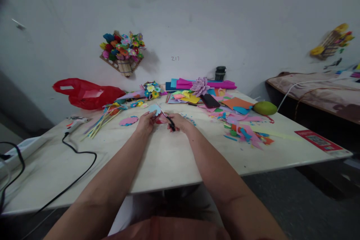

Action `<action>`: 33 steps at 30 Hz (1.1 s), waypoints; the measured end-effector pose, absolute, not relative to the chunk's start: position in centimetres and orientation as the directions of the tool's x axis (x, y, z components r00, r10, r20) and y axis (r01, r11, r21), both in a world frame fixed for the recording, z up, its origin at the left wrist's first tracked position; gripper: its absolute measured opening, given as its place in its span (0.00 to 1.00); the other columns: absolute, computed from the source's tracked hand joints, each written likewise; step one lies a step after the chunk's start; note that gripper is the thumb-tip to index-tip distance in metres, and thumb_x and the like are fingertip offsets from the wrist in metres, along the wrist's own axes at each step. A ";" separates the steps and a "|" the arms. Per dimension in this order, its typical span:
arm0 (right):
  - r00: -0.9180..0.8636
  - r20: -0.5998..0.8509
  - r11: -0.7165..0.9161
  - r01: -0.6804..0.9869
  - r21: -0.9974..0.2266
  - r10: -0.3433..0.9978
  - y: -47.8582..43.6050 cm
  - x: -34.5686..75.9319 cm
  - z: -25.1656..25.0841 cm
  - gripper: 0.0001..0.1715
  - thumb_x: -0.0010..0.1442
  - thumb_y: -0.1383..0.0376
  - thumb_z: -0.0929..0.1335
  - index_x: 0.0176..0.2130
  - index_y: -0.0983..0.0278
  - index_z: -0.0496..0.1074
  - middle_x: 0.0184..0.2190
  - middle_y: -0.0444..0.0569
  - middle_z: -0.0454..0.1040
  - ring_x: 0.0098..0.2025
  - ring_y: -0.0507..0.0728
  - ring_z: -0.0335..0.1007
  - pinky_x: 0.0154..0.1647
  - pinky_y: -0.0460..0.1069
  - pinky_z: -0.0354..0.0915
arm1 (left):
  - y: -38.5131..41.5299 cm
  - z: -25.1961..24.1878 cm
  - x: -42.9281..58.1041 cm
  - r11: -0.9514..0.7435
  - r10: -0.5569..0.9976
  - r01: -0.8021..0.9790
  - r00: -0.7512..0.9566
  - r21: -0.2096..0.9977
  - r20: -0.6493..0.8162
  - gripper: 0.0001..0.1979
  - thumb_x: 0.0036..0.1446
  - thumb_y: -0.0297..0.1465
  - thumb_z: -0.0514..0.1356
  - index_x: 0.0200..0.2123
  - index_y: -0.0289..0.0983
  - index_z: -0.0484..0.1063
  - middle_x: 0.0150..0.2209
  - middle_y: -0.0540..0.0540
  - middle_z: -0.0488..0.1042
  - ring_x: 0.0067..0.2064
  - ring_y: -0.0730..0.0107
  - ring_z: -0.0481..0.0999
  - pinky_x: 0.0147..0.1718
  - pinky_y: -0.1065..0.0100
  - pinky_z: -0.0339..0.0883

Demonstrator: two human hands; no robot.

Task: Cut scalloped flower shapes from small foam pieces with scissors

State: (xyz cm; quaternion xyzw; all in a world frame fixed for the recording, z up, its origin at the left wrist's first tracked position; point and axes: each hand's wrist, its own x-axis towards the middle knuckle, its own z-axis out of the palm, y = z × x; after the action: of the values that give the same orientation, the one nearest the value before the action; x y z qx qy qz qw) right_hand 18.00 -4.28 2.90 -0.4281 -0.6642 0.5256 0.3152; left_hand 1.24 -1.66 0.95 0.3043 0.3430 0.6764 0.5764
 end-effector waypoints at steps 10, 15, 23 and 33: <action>-0.403 -0.046 0.060 0.247 -0.967 0.914 -4.1 17.7 2.6 0.15 0.59 0.55 0.67 0.35 0.66 0.69 0.18 0.41 0.69 0.15 0.45 0.61 0.11 0.41 0.48 | -1.5 0.9 1.5 -0.094 0.989 -0.609 -0.145 0.788 0.006 0.06 0.46 0.18 0.64 0.28 0.32 0.71 0.26 0.46 0.77 0.26 0.73 0.77 0.27 0.73 0.72; -0.379 -0.046 0.051 0.242 -0.969 0.924 -4.1 17.5 2.6 0.14 0.59 0.56 0.67 0.34 0.66 0.69 0.18 0.41 0.68 0.14 0.45 0.60 0.11 0.41 0.47 | -1.6 1.0 1.7 -0.082 0.991 -0.614 -0.134 0.785 -0.001 0.05 0.48 0.18 0.63 0.28 0.31 0.71 0.26 0.45 0.76 0.25 0.74 0.76 0.27 0.73 0.73; -0.361 -0.040 0.052 0.242 -0.969 0.932 -4.4 17.3 2.8 0.14 0.59 0.56 0.67 0.34 0.66 0.69 0.17 0.40 0.68 0.14 0.45 0.59 0.11 0.41 0.47 | -1.8 1.1 1.9 -0.073 0.989 -0.620 -0.143 0.781 -0.021 0.05 0.50 0.17 0.61 0.28 0.31 0.71 0.26 0.46 0.76 0.25 0.74 0.76 0.27 0.74 0.72; -0.341 -0.040 0.050 0.251 -0.967 0.939 -4.4 17.1 2.9 0.16 0.59 0.55 0.67 0.32 0.66 0.68 0.17 0.41 0.68 0.14 0.45 0.58 0.10 0.41 0.47 | -1.9 1.2 2.3 -0.059 0.987 -0.634 -0.152 0.771 -0.049 0.06 0.47 0.18 0.64 0.27 0.32 0.71 0.25 0.47 0.76 0.24 0.75 0.75 0.27 0.74 0.71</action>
State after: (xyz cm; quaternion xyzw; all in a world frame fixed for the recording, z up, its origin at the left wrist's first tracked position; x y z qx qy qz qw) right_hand 17.13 -4.43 2.95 -0.4641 -0.6410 0.5098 0.3375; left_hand 2.26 -1.92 1.19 0.2612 0.3383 0.6792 0.5967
